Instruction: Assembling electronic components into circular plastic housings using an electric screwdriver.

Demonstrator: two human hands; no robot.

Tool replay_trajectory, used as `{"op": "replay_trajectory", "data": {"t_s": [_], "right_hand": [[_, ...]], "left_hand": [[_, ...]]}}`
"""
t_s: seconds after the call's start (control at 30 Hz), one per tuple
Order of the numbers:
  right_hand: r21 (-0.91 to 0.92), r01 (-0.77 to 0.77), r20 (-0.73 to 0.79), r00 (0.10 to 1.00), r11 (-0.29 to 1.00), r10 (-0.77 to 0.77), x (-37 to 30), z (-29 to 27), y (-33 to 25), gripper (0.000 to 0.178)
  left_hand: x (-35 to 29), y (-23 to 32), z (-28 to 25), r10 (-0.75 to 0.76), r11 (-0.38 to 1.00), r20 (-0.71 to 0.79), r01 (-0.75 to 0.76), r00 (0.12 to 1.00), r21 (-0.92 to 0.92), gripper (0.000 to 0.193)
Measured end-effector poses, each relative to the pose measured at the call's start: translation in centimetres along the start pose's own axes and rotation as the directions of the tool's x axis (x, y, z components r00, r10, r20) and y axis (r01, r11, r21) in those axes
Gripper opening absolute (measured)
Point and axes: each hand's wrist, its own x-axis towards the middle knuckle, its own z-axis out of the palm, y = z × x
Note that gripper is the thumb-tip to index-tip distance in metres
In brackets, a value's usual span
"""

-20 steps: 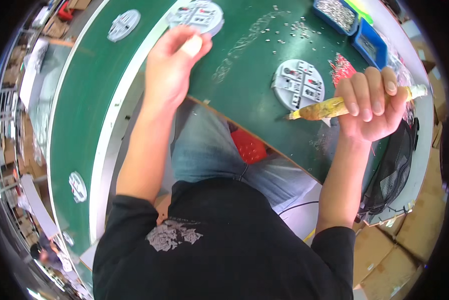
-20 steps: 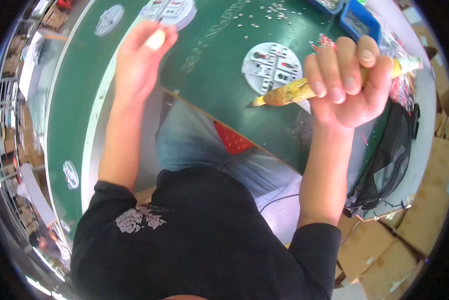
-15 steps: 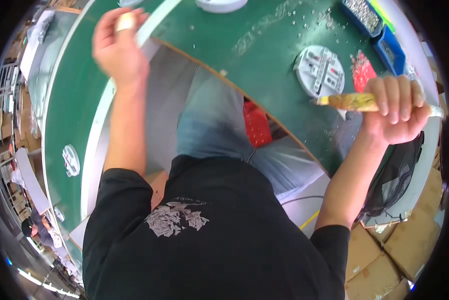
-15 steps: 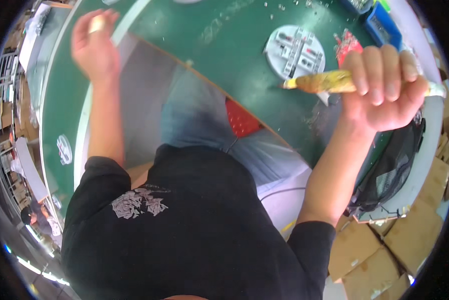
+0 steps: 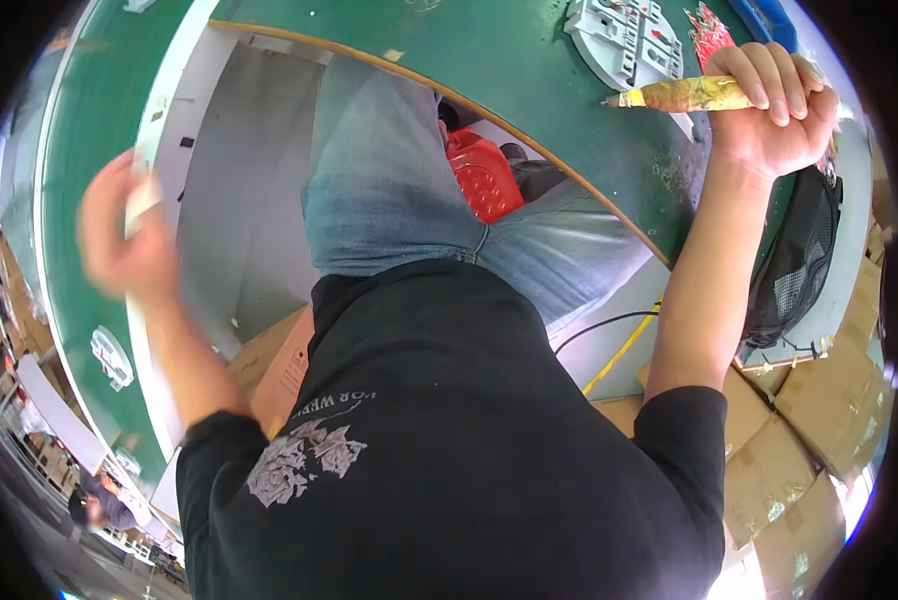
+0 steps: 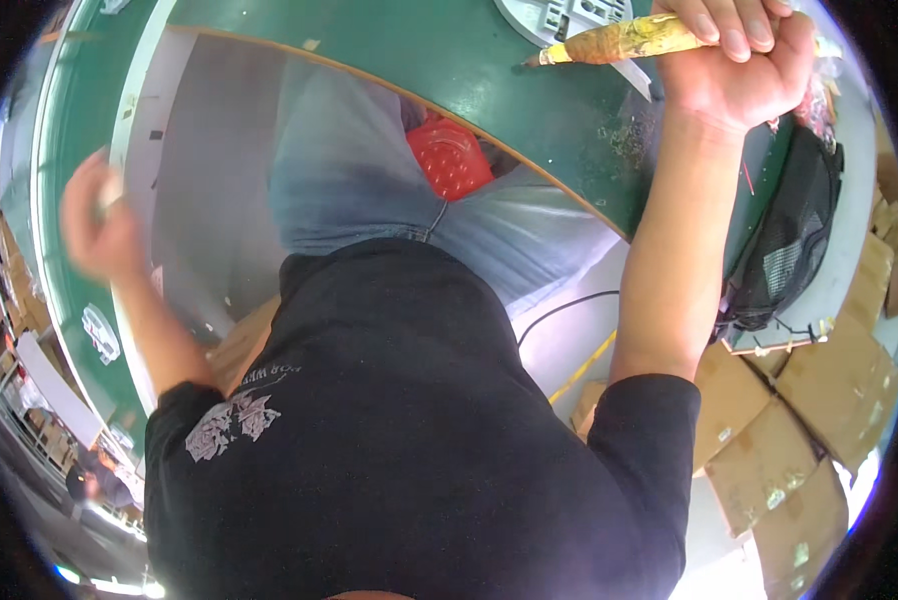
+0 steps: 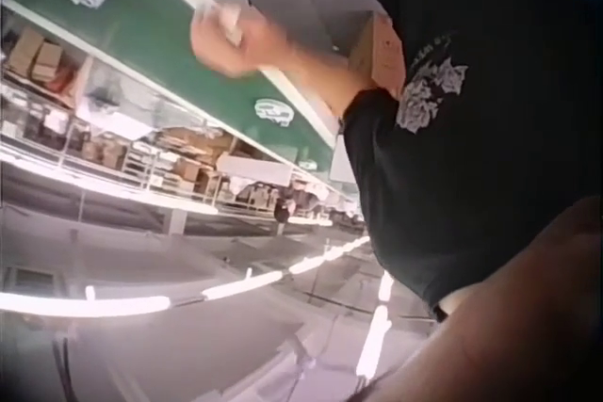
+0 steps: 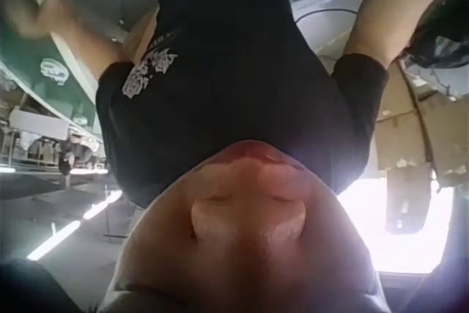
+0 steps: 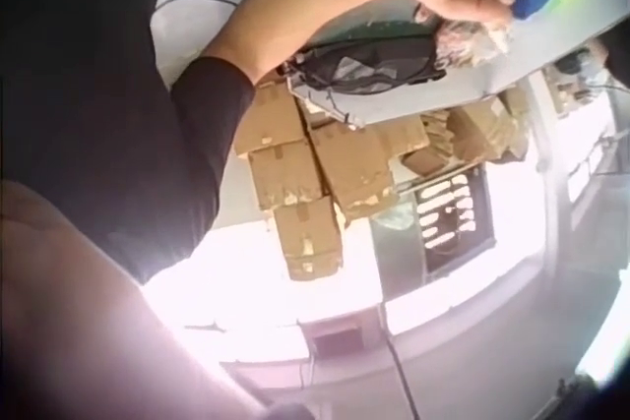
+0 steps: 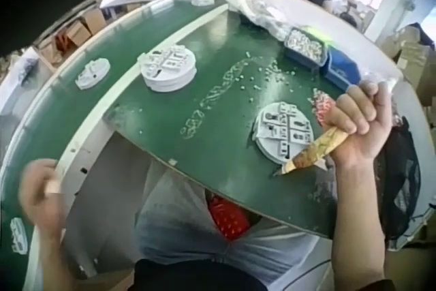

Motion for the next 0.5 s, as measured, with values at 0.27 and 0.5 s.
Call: {"op": "replay_trajectory", "data": {"t_s": [0.27, 0.5], "right_hand": [[-0.225, 0.247, 0.133, 0.966, 0.943, -0.222, -0.3, 0.1, 2.1, 0.033], [-0.179, 0.243, 0.126, 0.967, 0.953, -0.223, -0.2, -0.4, 2.5, 0.032]], "left_hand": [[-14.9, -19.3, -24.6, -0.859, 0.256, -0.118, 0.617, 0.499, 0.744, 0.074], [-15.1, -17.5, -20.9, -0.946, 0.310, 0.035, 0.866, 0.322, 0.392, 0.068]]}}
